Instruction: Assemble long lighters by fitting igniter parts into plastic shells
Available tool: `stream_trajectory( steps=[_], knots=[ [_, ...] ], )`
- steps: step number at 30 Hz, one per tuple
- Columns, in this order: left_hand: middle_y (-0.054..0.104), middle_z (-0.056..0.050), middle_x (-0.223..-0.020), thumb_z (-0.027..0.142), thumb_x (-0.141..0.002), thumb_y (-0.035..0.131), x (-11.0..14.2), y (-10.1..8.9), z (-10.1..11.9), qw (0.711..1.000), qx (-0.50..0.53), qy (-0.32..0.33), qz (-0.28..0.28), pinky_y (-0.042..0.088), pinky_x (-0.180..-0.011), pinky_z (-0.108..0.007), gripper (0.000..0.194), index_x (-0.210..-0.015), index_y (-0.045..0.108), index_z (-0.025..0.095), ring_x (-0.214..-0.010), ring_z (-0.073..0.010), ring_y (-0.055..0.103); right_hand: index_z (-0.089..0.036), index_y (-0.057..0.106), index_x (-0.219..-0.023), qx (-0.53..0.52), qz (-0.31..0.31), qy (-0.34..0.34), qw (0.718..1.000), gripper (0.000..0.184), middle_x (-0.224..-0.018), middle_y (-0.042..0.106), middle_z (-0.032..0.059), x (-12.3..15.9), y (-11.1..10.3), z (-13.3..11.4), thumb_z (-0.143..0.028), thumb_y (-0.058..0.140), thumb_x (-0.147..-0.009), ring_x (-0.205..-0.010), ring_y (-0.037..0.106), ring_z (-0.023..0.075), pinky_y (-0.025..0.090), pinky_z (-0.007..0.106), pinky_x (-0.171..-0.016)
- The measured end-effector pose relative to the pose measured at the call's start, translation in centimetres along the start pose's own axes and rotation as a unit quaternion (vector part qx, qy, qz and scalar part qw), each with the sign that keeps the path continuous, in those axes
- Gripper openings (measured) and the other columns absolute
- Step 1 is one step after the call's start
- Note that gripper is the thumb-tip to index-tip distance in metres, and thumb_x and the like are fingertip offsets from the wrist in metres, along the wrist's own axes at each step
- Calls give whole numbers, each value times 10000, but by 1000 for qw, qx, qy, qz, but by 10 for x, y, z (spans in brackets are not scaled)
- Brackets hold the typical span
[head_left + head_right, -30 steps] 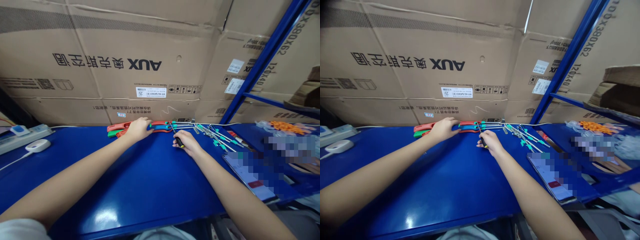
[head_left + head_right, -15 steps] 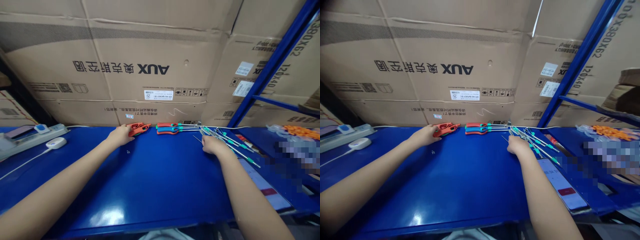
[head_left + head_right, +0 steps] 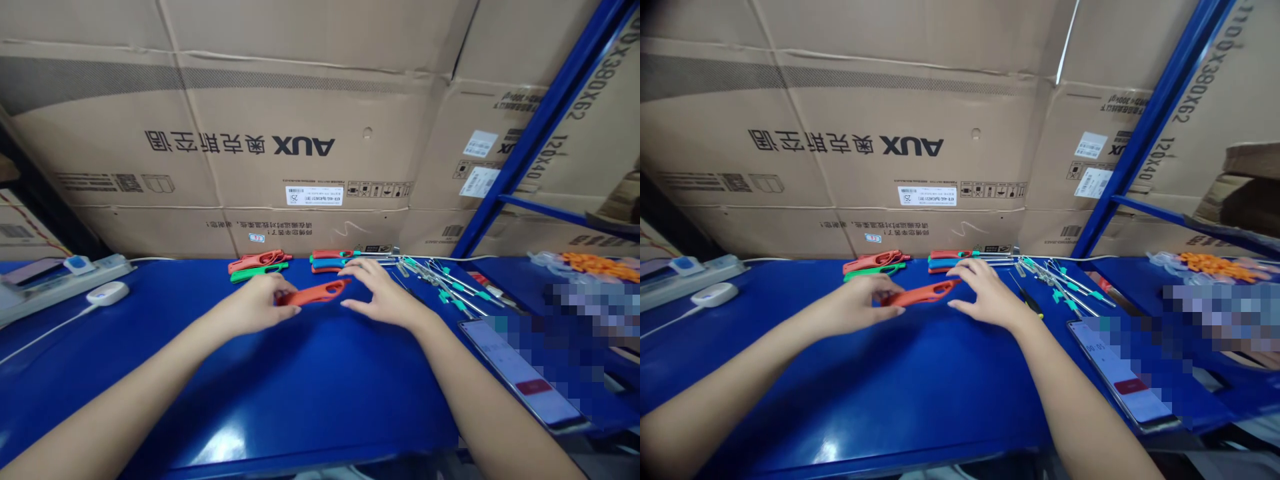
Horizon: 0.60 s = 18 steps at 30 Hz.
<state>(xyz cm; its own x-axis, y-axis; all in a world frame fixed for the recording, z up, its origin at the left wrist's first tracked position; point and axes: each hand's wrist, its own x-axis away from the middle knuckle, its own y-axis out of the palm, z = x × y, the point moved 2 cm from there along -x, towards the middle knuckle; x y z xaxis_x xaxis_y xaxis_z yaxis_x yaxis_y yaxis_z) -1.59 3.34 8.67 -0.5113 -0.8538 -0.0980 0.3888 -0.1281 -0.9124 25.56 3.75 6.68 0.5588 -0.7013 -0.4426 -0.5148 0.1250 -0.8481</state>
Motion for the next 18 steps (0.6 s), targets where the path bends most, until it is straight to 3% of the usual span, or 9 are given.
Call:
stream_trajectory(
  steps=[4, 8, 15, 18],
  knots=[
    [681, -55, -956, 325, -840, 651, 7, 39, 15, 994, 95, 47, 1, 492, -738, -286, 297, -1089, 741, 191, -819, -188, 640, -220, 623, -1008, -51, -115, -5, 992, 192, -1061, 654, 47, 1, 12, -4, -305, 709, -859, -976, 597, 204, 464, 336, -888],
    [648, -84, -1008, 260, -875, 612, 6, 66, 11, 990, 121, 60, 24, 515, -797, -313, 324, -1170, 708, 166, -866, -196, 637, -205, 651, -991, -73, -178, 33, 981, 277, -1001, 671, 28, 3, 16, 3, -347, 782, -792, -878, 602, 187, 461, 297, -795],
    [644, -107, -1103, 247, -897, 616, 6, 78, 3, 991, 86, 85, 63, 507, -929, -393, 442, -1328, 607, 154, -1004, -244, 605, -227, 711, -1107, -93, -206, 50, 973, 498, -1068, 665, 46, 5, 9, 2, -520, 823, -720, -924, 619, 207, 455, 287, -798],
    [650, -108, -1114, 248, -891, 631, 6, 79, 3, 992, 68, 87, 65, 492, -974, -422, 486, -1365, 574, 157, -1036, -261, 596, -225, 738, -1059, -85, -204, 42, 974, 313, -991, 669, 44, 3, 6, 0, -476, 689, -880, -859, 616, 180, 441, 279, -767]
  ],
)
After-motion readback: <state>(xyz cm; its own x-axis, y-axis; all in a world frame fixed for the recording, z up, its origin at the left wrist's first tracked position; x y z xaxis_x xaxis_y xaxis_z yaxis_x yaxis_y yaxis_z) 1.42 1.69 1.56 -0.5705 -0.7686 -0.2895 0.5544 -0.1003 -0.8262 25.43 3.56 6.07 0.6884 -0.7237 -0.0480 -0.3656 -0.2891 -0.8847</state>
